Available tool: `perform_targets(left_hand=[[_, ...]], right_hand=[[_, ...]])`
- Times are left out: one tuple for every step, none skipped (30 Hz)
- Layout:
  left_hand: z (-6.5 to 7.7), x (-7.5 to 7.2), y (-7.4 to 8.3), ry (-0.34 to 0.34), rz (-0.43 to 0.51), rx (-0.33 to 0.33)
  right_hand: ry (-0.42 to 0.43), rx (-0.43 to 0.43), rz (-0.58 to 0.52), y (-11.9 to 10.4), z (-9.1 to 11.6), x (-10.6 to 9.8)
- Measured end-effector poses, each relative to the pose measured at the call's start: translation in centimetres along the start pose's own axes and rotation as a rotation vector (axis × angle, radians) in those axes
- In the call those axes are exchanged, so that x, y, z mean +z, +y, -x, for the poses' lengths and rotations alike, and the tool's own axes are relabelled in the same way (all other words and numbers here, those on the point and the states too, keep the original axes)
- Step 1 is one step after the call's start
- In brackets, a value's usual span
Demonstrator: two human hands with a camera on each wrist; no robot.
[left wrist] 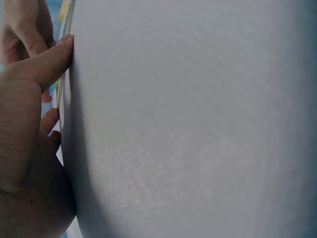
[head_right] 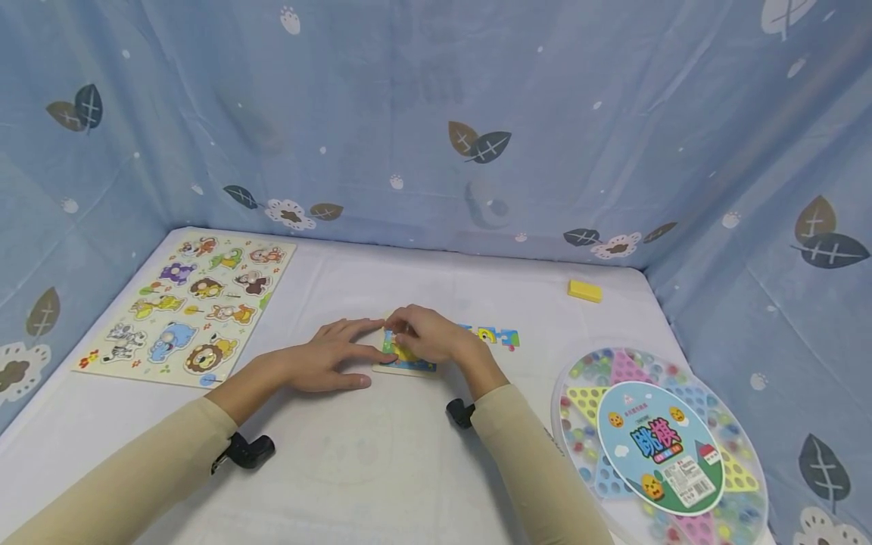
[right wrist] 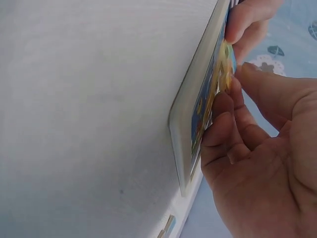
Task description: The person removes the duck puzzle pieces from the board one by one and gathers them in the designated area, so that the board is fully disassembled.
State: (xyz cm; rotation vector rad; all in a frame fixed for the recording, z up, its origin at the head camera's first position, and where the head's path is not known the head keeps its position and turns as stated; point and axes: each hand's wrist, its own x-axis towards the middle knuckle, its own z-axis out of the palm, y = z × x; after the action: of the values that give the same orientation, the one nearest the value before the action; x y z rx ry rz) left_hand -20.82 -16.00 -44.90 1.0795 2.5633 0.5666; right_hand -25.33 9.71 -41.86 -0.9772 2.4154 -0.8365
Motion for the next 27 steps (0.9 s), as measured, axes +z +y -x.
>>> perform_targets(left_hand=[[0.01, 0.00, -0.01, -0.002, -0.001, 0.000], [0.02, -0.02, 0.00, -0.004, -0.001, -0.001], [0.04, -0.03, 0.00, -0.005, -0.001, -0.001], [0.05, -0.04, 0.00, -0.007, 0.000, -0.002], [0.06, -0.04, 0.00, -0.007, -0.001, -0.003], [0.08, -0.04, 0.00, -0.008, -0.002, -0.004], [0.09, -0.05, -0.01, -0.008, -0.002, -0.004], [0.11, -0.05, -0.02, -0.008, -0.002, -0.004], [0.12, -0.05, -0.04, -0.008, -0.003, -0.005], [0.13, -0.05, -0.05, -0.009, -0.003, -0.006], [0.14, -0.06, -0.05, -0.009, -0.004, -0.006], [0.16, -0.09, -0.05, -0.009, -0.004, -0.006], [0.17, -0.10, -0.03, -0.009, -0.003, -0.007], [0.17, -0.13, -0.01, -0.010, -0.002, -0.008], [0.18, -0.15, 0.02, -0.010, -0.003, -0.009], [0.18, -0.17, 0.05, -0.009, -0.003, -0.009], [0.17, -0.18, 0.08, -0.008, -0.004, -0.008], [0.16, -0.19, 0.11, -0.008, -0.002, -0.008], [0.16, -0.19, 0.14, -0.008, -0.001, -0.009], [0.16, -0.19, 0.15, -0.008, -0.002, -0.009], [0.17, -0.19, 0.16, -0.009, -0.002, -0.010], [0.15, -0.16, 0.17, -0.008, -0.003, -0.011], [0.14, -0.14, 0.18, -0.008, -0.003, -0.012], [0.14, -0.13, 0.19, -0.009, -0.002, -0.014], [0.14, -0.11, 0.19, -0.008, -0.004, -0.015], [0.13, -0.09, 0.19, -0.008, -0.007, -0.015], [0.12, -0.07, 0.18, -0.006, -0.007, -0.015]], right_hand=[[0.003, -0.002, -0.006, -0.04, 0.04, 0.03], [0.007, -0.008, -0.005, -0.05, 0.02, 0.08], [0.011, -0.011, -0.005, -0.05, 0.00, 0.12], [0.015, -0.014, -0.004, -0.05, -0.03, 0.15], [0.018, -0.017, -0.005, -0.04, -0.06, 0.17], [0.021, -0.020, -0.004, -0.02, -0.10, 0.19], [0.023, -0.023, -0.005, 0.01, -0.15, 0.21], [0.025, -0.026, -0.005, 0.04, -0.22, 0.23], [0.026, -0.028, -0.008, 0.05, -0.25, 0.21], [0.028, -0.031, -0.009, 0.05, -0.28, 0.20], [0.029, -0.032, -0.008, 0.10, -0.33, 0.19], [0.031, -0.033, -0.008, 0.13, -0.38, 0.18], [0.032, -0.033, -0.005, 0.15, -0.43, 0.18], [0.032, -0.035, -0.002, 0.18, -0.47, 0.19], [0.033, -0.036, 0.000, 0.20, -0.50, 0.18], [0.035, -0.033, 0.001, 0.22, -0.53, 0.16], [0.036, -0.030, 0.002, 0.25, -0.55, 0.14], [0.038, -0.030, 0.003, 0.24, -0.56, 0.11], [0.039, -0.035, 0.005, 0.25, -0.57, 0.08], [0.040, -0.039, 0.004, 0.26, -0.59, 0.06], [0.041, -0.043, 0.001, 0.26, -0.61, 0.01], [0.040, -0.047, 0.002, 0.29, -0.59, -0.03], [0.040, -0.054, 0.002, 0.34, -0.57, -0.05], [0.039, -0.060, 0.002, 0.37, -0.56, -0.07], [0.039, -0.065, 0.001, 0.42, -0.56, -0.08], [0.039, -0.068, -0.001, 0.47, -0.55, -0.08], [0.041, -0.072, -0.002, 0.52, -0.54, -0.08]])
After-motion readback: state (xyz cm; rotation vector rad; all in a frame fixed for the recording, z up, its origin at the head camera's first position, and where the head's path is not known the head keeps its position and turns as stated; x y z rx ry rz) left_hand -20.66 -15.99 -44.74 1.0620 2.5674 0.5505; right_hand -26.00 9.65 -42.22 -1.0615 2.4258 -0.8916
